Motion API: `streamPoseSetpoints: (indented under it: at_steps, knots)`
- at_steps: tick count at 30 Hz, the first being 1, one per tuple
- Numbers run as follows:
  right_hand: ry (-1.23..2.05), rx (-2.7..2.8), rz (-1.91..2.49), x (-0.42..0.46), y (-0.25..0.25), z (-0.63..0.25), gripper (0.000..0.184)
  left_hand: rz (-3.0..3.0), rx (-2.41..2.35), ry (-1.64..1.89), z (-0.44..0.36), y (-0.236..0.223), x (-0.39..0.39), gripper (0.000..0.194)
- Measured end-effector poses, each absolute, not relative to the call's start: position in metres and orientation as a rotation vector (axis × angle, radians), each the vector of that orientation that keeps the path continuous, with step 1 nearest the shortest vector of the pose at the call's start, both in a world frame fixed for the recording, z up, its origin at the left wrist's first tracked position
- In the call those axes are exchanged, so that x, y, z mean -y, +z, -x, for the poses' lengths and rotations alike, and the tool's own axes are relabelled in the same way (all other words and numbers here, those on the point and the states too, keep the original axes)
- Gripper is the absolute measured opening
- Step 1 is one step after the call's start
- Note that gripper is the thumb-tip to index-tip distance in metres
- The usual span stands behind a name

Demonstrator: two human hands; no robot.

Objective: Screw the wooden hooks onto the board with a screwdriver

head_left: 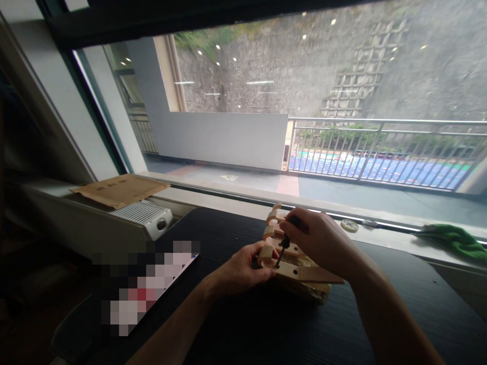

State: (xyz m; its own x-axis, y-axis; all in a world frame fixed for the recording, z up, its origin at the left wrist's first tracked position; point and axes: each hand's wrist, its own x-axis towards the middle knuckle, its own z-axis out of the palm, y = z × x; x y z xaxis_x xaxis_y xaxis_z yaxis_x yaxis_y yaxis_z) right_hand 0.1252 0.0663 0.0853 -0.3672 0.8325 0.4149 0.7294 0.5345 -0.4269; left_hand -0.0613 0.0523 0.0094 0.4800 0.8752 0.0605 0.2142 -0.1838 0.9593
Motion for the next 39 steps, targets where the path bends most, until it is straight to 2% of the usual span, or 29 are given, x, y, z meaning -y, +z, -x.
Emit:
streamPoseSetpoints:
  at_steps: [4, 9, 24, 31, 39]
  knots:
    - [0.216, 2.137, 1.295, -0.070, 0.083, -0.128, 0.027, -1.680, -0.950, 0.769, 0.062, 0.008, -0.053, 0.021]
    - [0.300, 2.208, 1.203, -0.061, 0.086, -0.125, 0.021, -1.665, -0.954, 0.786, 0.062, 0.006, -0.054, 0.020]
    - [0.191, 2.143, 1.291, -0.068, 0.082, -0.122, 0.034, -1.692, -0.961, 0.785, 0.062, 0.008, -0.053, 0.021]
    - [0.366, 2.216, 1.169, -0.060, 0.089, -0.129, 0.014, -1.686, -0.965, 0.789, 0.061, 0.010, -0.052, 0.020]
    - [0.263, 2.195, 1.247, -0.065, 0.089, -0.130, 0.027, -1.669, -0.972, 0.763, 0.063, 0.007, -0.052, 0.022]
